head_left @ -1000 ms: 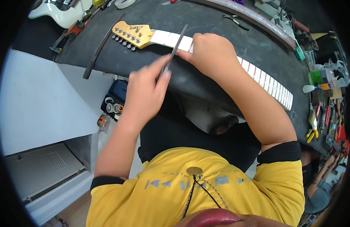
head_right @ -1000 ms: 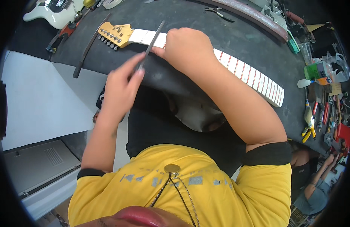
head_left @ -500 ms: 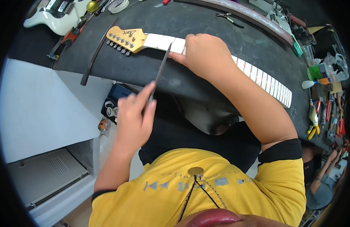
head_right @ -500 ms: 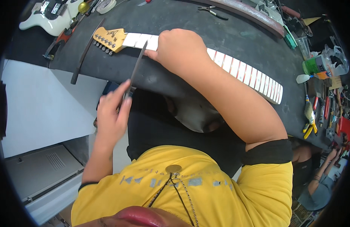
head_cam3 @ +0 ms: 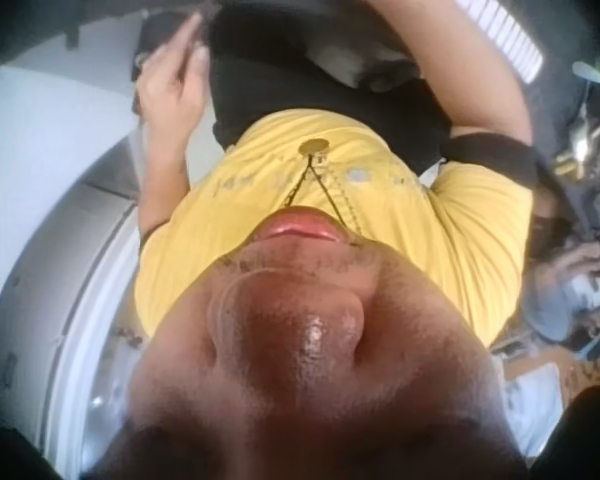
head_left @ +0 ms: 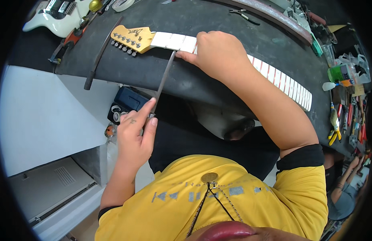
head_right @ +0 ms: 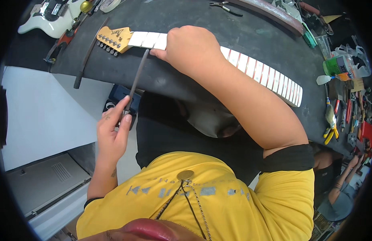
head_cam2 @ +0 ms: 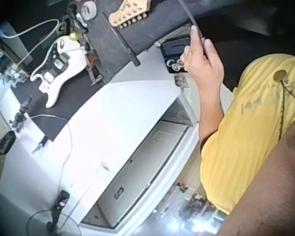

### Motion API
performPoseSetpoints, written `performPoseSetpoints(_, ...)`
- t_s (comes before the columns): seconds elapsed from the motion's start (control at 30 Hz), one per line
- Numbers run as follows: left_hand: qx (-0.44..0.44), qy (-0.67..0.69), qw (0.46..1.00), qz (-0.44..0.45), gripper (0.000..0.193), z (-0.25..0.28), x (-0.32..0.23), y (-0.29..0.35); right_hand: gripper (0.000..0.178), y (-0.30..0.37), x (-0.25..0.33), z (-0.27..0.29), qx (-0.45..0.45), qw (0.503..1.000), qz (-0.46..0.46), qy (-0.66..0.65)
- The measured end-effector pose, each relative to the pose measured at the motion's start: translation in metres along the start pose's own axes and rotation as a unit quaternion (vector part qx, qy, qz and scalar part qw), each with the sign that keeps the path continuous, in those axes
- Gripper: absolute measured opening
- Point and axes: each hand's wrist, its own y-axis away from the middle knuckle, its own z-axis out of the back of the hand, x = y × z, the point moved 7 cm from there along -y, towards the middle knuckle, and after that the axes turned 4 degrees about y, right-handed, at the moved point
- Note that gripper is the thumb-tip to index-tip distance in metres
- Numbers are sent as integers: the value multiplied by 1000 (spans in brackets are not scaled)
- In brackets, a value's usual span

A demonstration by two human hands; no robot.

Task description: The person files slots in a guitar nut using a nut file. They hold the guitar neck on a workbench with one hand and repeatedly move the file through the slots in the nut.

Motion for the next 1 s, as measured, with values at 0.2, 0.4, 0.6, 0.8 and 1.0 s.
performPoseSetpoints(0.2, 4, 6, 1000, 21, 45, -4, -1, -10, 65, -2, -1, -4, 31, 999, -15, 2)
performPoseSetpoints(0.4, -18, 8, 1000, -19, 42, -20, -1, -42, 66, 0, 0, -4, -25, 1000, 3, -2)
performPoseSetpoints(0.6, -7, 18, 999, 29, 43, -38, -6, -101, 64, -1, -6, -4, 1, 1000, -5, -4)
performPoseSetpoints(0.8, 16, -33, 999, 11, 44, -11, -3, -21, 64, 1, 0, -3, -11, 1000, -4, -9)
performPoseSetpoints(1.0, 5, 0, 998, 62, 43, -40, 0, -100, 64, 0, -5, -5, 10, 1000, -5, -4)
